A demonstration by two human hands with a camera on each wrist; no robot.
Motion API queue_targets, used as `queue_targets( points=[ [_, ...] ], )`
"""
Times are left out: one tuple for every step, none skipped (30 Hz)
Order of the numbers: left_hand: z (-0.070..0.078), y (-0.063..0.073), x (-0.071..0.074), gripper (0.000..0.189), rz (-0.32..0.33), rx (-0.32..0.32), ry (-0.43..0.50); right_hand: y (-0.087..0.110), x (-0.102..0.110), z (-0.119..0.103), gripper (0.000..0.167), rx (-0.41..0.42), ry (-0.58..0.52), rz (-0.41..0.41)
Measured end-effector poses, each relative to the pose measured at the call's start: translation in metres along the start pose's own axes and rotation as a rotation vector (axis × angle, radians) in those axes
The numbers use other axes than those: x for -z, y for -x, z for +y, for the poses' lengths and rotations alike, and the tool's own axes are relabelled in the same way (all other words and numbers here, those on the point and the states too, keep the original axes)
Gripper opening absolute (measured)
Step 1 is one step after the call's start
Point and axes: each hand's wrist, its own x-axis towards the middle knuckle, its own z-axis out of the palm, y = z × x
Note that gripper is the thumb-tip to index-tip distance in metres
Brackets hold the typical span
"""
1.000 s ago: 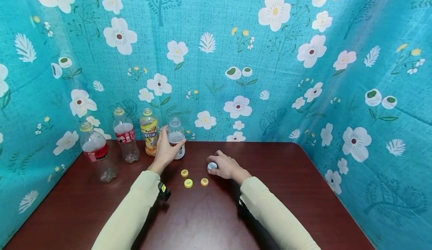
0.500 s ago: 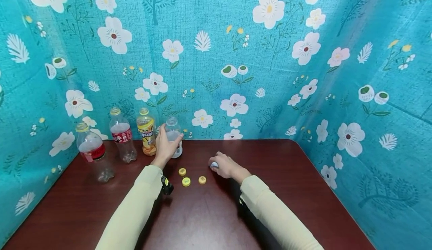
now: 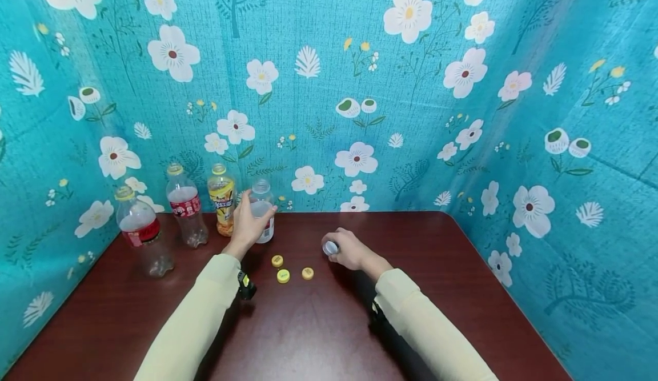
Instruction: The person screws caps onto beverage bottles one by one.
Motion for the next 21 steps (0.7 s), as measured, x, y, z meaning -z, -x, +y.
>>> queue_targets(
  points=[
    [-0.001, 0.001, 0.002, 0.083, -0.001, -0.002, -0.009, 0.001, 0.002, 0.000, 0.035, 0.004, -0.009, 0.005],
    [-0.001, 0.001, 0.003, 0.084, 0.000, -0.006, -0.013, 0.002, 0.003, 0.000, 0.035, 0.008, -0.020, 0.013],
    [-0.002, 0.002, 0.004, 0.084, -0.003, -0.009, -0.019, 0.003, 0.005, 0.000, 0.035, 0.011, -0.033, 0.018],
    [-0.002, 0.002, 0.006, 0.084, -0.006, -0.011, -0.023, 0.004, 0.007, 0.000, 0.035, 0.016, -0.044, 0.023],
    [-0.002, 0.003, 0.007, 0.085, -0.012, -0.015, -0.028, 0.005, 0.009, 0.000, 0.035, 0.020, -0.055, 0.028],
    [-0.002, 0.004, 0.009, 0.085, -0.017, -0.019, -0.030, 0.006, 0.011, 0.000, 0.034, 0.022, -0.067, 0.032],
    [-0.002, 0.005, 0.010, 0.086, -0.023, -0.025, -0.030, 0.008, 0.014, -0.001, 0.035, 0.022, -0.088, 0.035],
    [-0.001, 0.006, 0.012, 0.086, -0.030, -0.030, -0.030, 0.009, 0.017, -0.002, 0.035, 0.024, -0.115, 0.039],
    [-0.001, 0.007, 0.013, 0.087, -0.039, -0.036, -0.030, 0.011, 0.020, -0.002, 0.035, 0.020, -0.144, 0.038],
    [0.000, 0.008, 0.015, 0.087, -0.048, -0.043, -0.030, 0.012, 0.023, -0.003, 0.035, 0.018, -0.169, 0.040],
    [0.000, 0.009, 0.016, 0.086, -0.056, -0.051, -0.030, 0.013, 0.025, -0.003, 0.035, 0.014, -0.195, 0.042],
    [0.001, 0.010, 0.018, 0.086, -0.063, -0.062, -0.031, 0.015, 0.028, -0.005, 0.035, 0.009, -0.221, 0.043],
    [0.001, 0.011, 0.019, 0.086, -0.071, -0.071, -0.029, 0.016, 0.030, -0.005, 0.035, 0.006, -0.250, 0.043],
    [0.001, 0.013, 0.020, 0.087, -0.076, -0.078, -0.025, 0.017, 0.032, -0.005, 0.035, 0.006, -0.269, 0.045],
    [0.000, 0.013, 0.021, 0.088, -0.079, -0.085, -0.022, 0.018, 0.033, -0.005, 0.034, 0.001, -0.284, 0.045],
    [0.000, 0.014, 0.023, 0.089, -0.081, -0.091, -0.020, 0.019, 0.034, -0.004, 0.034, 0.001, -0.295, 0.049],
    [-0.001, 0.016, 0.024, 0.090, -0.081, -0.095, -0.018, 0.021, 0.035, -0.004, 0.034, 0.002, -0.309, 0.053],
    [-0.001, 0.017, 0.025, 0.091, -0.081, -0.098, -0.016, 0.022, 0.036, -0.003, 0.034, 0.002, -0.314, 0.056],
    [-0.001, 0.018, 0.026, 0.091, -0.080, -0.098, -0.014, 0.023, 0.037, -0.002, 0.033, 0.004, -0.317, 0.060],
    [-0.001, 0.019, 0.027, 0.091, -0.079, -0.101, -0.015, 0.024, 0.039, -0.002, 0.034, 0.004, -0.318, 0.066],
    [-0.001, 0.019, 0.027, 0.091, -0.081, -0.106, -0.017, 0.025, 0.040, -0.002, 0.033, 0.004, -0.316, 0.074]
  ],
)
